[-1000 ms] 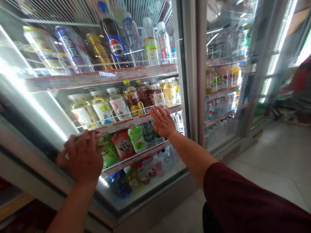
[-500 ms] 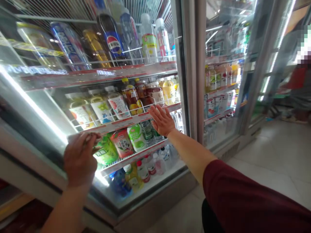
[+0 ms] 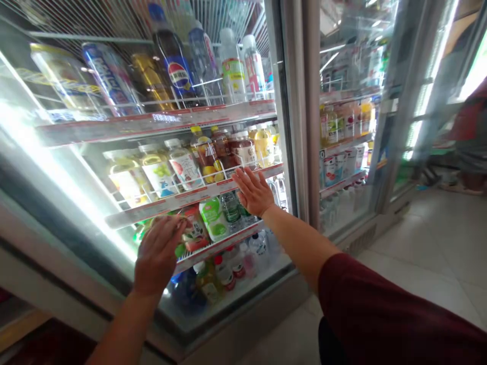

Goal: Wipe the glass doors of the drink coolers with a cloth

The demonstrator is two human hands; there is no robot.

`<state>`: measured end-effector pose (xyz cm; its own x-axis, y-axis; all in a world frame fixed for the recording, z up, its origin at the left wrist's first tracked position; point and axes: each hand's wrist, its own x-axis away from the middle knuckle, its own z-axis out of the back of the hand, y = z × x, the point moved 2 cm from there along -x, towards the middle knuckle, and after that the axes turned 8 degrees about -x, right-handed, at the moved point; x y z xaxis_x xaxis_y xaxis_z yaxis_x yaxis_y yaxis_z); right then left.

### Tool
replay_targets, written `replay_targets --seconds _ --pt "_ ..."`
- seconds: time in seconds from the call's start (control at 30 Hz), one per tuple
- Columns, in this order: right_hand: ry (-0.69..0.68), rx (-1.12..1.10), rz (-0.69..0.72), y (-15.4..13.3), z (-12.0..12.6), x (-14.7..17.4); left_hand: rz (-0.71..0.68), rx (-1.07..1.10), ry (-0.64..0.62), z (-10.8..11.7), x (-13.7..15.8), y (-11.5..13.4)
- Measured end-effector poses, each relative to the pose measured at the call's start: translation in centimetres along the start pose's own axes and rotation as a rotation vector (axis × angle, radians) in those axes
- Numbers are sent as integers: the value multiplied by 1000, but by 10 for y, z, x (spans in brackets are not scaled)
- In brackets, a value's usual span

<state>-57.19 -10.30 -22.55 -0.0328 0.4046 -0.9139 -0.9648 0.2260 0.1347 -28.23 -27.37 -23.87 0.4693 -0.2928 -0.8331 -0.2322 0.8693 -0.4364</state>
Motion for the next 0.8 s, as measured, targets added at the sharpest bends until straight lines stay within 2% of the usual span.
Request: replay_targets --seconds 0.13,0.2,0.23,0.3,0.4,0.47,0.53,0.7,0.77,0.8 --pt "21 16 5 0 1 1 -64 -82 134 10 -85 -17" --pt "12 12 4 0 0 1 -58 -107 167 7 -103 -13" --pt "9 11 4 0 0 1 -54 -118 176 4 -101 -7" --pt "11 14 5 0 -1 1 -64 -126 177 -4 -76 10" --pt "24 24 9 0 -1 1 -150 -85 88 -16 -21 34" --pt "38 29 21 0 -1 1 -202 -41 23 -17 -4 39" --pt "45 27 29 0 -1 1 -208 -28 -1 -14 -15 31" --pt "-6 1 -3 1 0 0 -85 -93 139 -4 -105 -3" --pt "-11 2 -7 1 0 0 -50 -106 176 -6 -117 -3" --pt "-5 8 -3 0 0 0 -45 -108 182 -9 -112 2"
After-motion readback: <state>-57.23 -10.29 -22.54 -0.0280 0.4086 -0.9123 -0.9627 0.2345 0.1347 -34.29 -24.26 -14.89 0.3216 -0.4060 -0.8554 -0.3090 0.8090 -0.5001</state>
